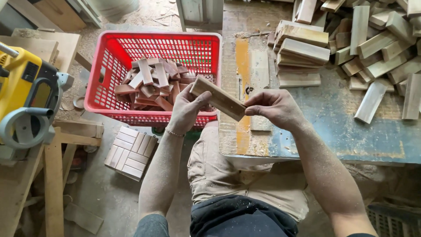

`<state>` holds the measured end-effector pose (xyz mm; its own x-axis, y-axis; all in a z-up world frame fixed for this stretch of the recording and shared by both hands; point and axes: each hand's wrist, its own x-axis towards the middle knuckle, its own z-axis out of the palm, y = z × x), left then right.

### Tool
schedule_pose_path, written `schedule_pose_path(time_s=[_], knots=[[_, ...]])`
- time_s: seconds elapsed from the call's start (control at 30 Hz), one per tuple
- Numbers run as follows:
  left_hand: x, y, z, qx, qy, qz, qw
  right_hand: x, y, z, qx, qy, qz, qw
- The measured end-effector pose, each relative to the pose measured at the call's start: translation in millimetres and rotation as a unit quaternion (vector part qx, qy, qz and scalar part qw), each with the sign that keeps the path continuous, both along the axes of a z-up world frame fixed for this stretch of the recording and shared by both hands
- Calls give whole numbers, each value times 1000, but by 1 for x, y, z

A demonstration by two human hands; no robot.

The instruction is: The person repeatedly picks up small rectangular wooden blocks from a red basket and pushes them against a stationary router bit on a workbench to smooth the edges. The person handles the blocks by hand, turning them over to process different sides before placing them back into the basket or onto a pile of finished pieces.

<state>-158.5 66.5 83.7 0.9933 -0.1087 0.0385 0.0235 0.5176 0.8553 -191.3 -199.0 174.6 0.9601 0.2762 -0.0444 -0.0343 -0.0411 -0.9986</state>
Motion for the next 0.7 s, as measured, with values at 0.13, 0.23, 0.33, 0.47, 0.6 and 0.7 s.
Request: schedule_pose_path(time_s=[0.13, 0.23, 0.33, 0.47, 0.6, 0.7], knots=[[-11, 3, 36, 72, -31, -43, 996, -7, 2, 8, -46, -36, 36, 998], [-15, 0, 51, 96, -38, -99, 990, -4, 5, 14, -7, -31, -26, 999], [-26, -2, 47, 134, -17, -100, 986, -4, 4, 20, 0, -95, -130, 987], [-22, 7, 33, 150, -2, -40, 988, -1, -3, 14, -50, -170, -136, 975], [-15, 22, 19, 120, 42, 19, 992, -6, -14, 2, -64, -166, -117, 977], [-1, 37, 28, -23, 174, 232, 957, -12, -25, 2, -69, -153, -118, 979]])
